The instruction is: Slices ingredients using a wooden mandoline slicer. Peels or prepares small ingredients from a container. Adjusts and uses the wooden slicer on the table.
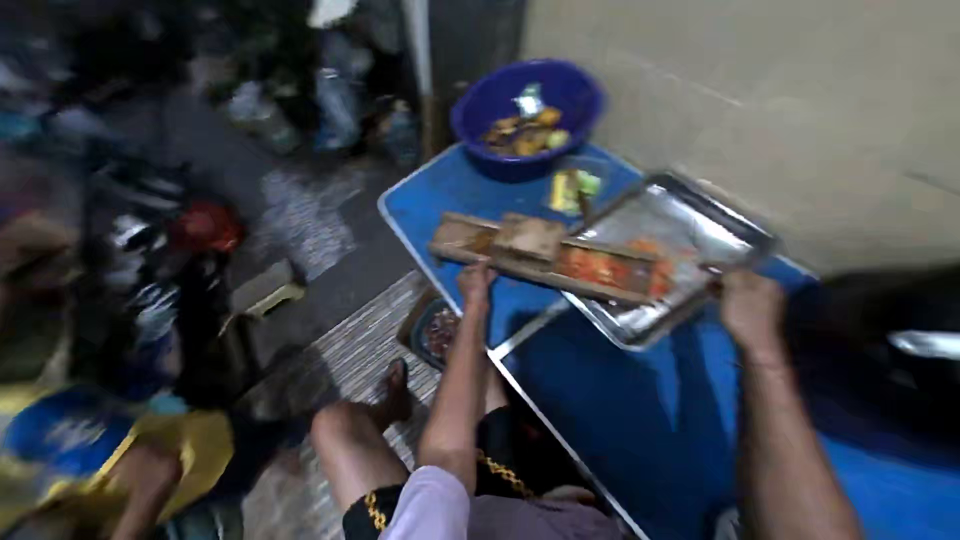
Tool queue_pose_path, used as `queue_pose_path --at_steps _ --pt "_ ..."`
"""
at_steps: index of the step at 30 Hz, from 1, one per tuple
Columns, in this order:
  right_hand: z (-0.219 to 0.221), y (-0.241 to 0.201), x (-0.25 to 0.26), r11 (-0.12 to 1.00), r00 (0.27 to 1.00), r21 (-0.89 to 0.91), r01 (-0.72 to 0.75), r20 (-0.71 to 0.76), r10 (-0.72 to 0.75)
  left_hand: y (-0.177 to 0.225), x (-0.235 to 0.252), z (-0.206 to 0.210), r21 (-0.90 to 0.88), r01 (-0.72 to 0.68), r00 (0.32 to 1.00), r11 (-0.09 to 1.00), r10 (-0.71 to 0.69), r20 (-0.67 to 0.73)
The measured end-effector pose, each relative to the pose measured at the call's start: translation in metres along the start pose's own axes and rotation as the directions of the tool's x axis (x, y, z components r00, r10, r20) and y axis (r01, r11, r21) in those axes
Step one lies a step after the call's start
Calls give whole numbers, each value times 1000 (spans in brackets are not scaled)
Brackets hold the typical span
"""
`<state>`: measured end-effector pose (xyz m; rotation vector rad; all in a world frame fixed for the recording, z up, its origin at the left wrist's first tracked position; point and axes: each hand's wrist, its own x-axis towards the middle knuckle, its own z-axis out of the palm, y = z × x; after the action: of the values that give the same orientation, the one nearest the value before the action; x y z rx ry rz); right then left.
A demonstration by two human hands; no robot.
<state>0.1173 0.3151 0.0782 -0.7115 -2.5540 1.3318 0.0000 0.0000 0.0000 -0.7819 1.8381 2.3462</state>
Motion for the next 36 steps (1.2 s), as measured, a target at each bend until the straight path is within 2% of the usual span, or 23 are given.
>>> queue_pose_path --at_steps 3,8,12,19,26,32,36 --pt "-5 17 -18 999 999 -39 -17 -37 16 6 -6 3 -34 4 1000 999 -4 1" --pt "4 32 -35 989 989 -62 134 -52 -137 7 -7 6 -27 -1 999 1000 0 -38" --pt "25 23 -34 969 976 -128 211 -19 -215 4 -5 4 10 -4 999 1000 4 -32" --pt "71 -4 -22 901 930 -237 362 27 -367 5 -3 3 -28 3 999 1000 -4 -35" --pt "89 -16 -16 891 948 -323 319 113 -298 5 -2 5 -65 11 999 998 -14 -52" --pt "90 -11 -23 927 983 -330 177 20 -180 3 -2 3 -44 0 1000 999 -1 -17" --pt "83 -5 -27 934 982 -326 143 -74 -176 2 -1 3 -37 -10 1000 999 10 -23"
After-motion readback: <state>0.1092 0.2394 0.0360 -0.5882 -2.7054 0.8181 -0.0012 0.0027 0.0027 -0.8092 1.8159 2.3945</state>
